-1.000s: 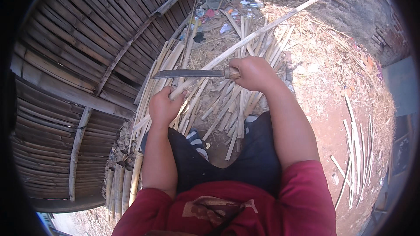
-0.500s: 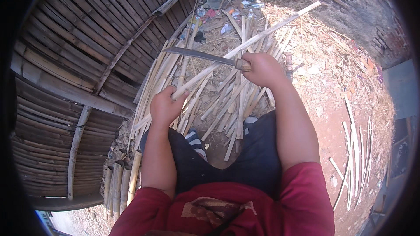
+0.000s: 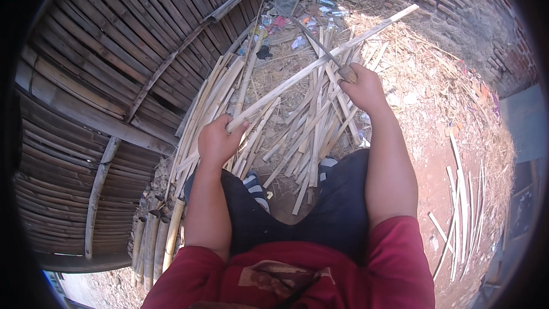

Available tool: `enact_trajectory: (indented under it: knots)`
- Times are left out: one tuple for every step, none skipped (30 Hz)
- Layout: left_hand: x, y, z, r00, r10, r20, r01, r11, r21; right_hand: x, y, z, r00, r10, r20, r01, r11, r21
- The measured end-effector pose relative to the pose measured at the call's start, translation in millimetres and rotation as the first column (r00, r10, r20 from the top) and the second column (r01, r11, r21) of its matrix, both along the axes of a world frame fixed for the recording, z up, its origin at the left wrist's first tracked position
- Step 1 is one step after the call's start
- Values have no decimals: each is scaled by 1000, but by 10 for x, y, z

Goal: The person shaves a bamboo stick using a knife by scraping the blade along the length of the wood. They hold the stick with one hand and the knife with the other while sitting near a pile of bamboo shavings.

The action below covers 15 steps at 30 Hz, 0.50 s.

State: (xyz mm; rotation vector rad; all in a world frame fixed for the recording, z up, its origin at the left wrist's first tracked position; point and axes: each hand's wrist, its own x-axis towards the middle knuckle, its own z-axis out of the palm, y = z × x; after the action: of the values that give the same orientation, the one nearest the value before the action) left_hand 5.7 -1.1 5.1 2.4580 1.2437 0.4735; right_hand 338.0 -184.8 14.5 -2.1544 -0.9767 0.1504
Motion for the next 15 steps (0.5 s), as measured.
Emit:
enact_trajectory:
  knots:
    - [-4, -2, -28, 999, 0, 32, 0, 1000, 2, -69, 25, 30, 999, 25, 29, -24, 999, -30]
    - [-6, -4, -59, 998, 0, 64, 0, 1000, 4, -97, 42, 35, 991, 118, 65, -116, 992, -45]
    - [-11, 7, -82, 998, -6, 59, 5, 1000, 20, -175, 59, 59, 979, 178, 97, -168, 980, -103]
    - [-29, 20, -108, 999, -7, 50, 5, 999, 39, -285, 98, 95, 962, 243, 122, -223, 962, -158]
    - [-48, 27, -117, 999, -8, 40, 5, 998, 58, -388, 150, 145, 940, 308, 143, -275, 938, -213]
    - [-56, 25, -102, 999, -5, 35, 4, 999, 43, -478, 200, 213, 920, 371, 128, -324, 903, -282]
    - [-67, 18, -79, 1000, -2, 28, 1, 1000, 27, -514, 213, 240, 916, 383, 121, -334, 893, -301]
    - [-77, 20, -63, 1000, 3, 22, -3, 1000, 12, -543, 228, 255, 911, 397, 113, -346, 882, -319]
    - [-73, 24, -56, 1000, -7, 15, 6, 1000, 26, -558, 233, 264, 906, 410, 108, -354, 871, -339]
    - [-68, 23, -60, 1000, -14, 11, 14, 999, 36, -467, 201, 217, 898, 432, 84, -400, 881, -251]
    - [-70, 23, -60, 1000, -20, 7, 20, 999, 45, -360, 175, 154, 928, 368, 60, -350, 916, -196]
    - [-49, 18, -50, 1000, -16, -7, 16, 999, 31, -233, 131, 91, 953, 299, 36, -291, 945, -146]
    - [-28, 10, -25, 1000, -8, -16, 8, 1000, 18, -111, 92, 31, 972, 235, 12, -232, 968, -98]
    - [-15, 1, -5, 1000, 0, -26, 0, 1000, 4, -6, 53, -46, 988, 153, -3, -153, 988, -14]
    - [-17, -7, 4, 1000, 5, -16, -5, 1000, 11, 52, 30, -75, 995, 99, -18, -99, 995, -6]
